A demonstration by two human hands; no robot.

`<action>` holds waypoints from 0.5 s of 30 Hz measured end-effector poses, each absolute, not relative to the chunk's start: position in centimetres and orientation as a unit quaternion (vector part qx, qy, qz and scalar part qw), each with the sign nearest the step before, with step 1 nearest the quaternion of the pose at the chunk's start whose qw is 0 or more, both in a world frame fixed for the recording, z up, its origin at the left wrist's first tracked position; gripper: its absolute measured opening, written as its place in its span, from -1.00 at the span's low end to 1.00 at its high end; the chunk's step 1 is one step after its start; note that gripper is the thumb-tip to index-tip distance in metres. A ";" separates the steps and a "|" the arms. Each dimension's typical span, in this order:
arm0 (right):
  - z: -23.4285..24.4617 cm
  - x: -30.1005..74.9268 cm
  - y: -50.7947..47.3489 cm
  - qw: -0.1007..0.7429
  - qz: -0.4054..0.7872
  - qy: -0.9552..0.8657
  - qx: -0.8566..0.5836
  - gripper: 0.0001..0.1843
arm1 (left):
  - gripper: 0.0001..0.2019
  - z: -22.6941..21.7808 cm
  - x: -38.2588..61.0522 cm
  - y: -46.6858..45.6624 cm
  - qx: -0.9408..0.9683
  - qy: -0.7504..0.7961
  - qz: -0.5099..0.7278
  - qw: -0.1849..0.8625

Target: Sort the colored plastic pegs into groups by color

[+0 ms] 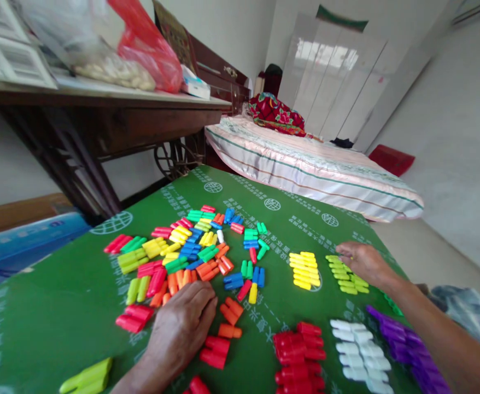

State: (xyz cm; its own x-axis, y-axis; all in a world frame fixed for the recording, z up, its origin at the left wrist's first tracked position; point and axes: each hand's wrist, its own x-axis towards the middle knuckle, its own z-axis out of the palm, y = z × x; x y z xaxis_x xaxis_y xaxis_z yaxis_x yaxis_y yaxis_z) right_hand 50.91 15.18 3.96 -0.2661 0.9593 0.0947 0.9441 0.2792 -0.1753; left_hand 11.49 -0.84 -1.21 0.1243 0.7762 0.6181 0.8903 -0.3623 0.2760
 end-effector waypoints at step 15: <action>6.2 33.1 7.4 -0.056 0.105 -0.927 -0.356 -0.84 | -0.78 -1.0 11.8 -1.4 -0.742 -0.575 -0.341 0.048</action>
